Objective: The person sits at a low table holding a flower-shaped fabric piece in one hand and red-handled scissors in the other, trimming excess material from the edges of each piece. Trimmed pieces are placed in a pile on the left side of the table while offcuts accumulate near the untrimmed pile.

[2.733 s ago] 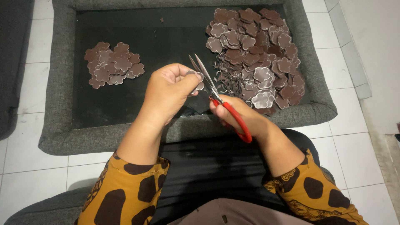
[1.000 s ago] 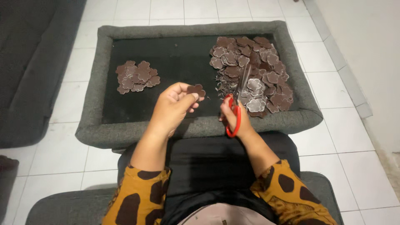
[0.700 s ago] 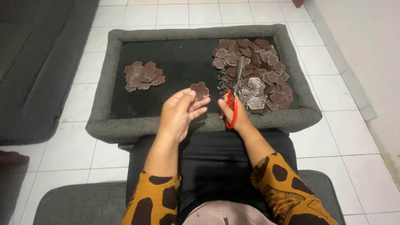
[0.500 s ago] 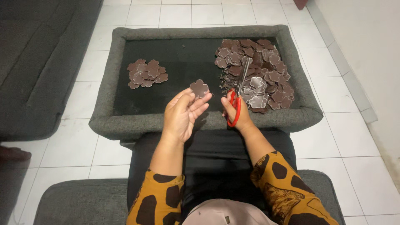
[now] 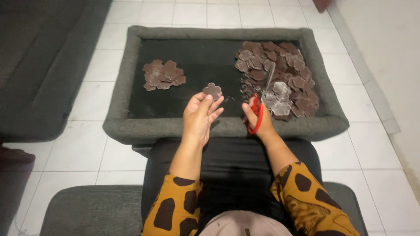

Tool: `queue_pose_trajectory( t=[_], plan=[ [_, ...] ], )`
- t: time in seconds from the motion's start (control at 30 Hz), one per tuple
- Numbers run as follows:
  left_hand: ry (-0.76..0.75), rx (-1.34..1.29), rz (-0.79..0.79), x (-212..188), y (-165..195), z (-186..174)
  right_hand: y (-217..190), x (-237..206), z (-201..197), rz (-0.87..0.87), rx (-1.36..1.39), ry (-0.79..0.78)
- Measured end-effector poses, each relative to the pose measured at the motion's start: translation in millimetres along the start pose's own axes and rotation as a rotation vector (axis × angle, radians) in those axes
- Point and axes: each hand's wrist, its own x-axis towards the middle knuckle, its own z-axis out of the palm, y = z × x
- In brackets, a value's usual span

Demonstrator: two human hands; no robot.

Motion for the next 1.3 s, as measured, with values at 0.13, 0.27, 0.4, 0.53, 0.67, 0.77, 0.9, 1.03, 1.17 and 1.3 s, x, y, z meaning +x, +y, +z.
queue_pose_trajectory(
  t=[0.13,0.27,0.4,0.53,0.67,0.77,0.9,1.03,1.17,1.3],
  plan=[
    [0.105,0.208,0.192,21,25,-9,1,1,-2,-0.219,-0.280,0.006],
    [0.188,0.112,0.241,56,68,-18,1,-2,0,0.044,-0.038,-0.005],
    [0.207,0.101,0.170,83,94,-25,3,-9,1,0.022,-0.066,0.037],
    [0.484,0.632,0.287,83,79,-30,10,-13,-2,-0.023,-0.067,0.039],
    [0.533,1.387,0.435,61,36,-21,19,-18,-4,-0.023,0.070,0.047],
    [0.381,1.679,0.300,59,7,-3,27,-25,-8,-0.023,0.114,0.037],
    [0.189,1.857,0.114,76,-26,29,32,-30,-19,-0.011,0.271,-0.040],
    [0.110,1.880,0.082,100,-50,47,39,-34,-30,-0.030,0.331,-0.088],
    [0.114,1.772,0.265,123,-64,62,51,-33,-30,-0.009,0.493,-0.088],
    [0.017,1.652,0.423,135,-79,80,57,-39,-29,0.030,0.474,-0.076]
  ],
)
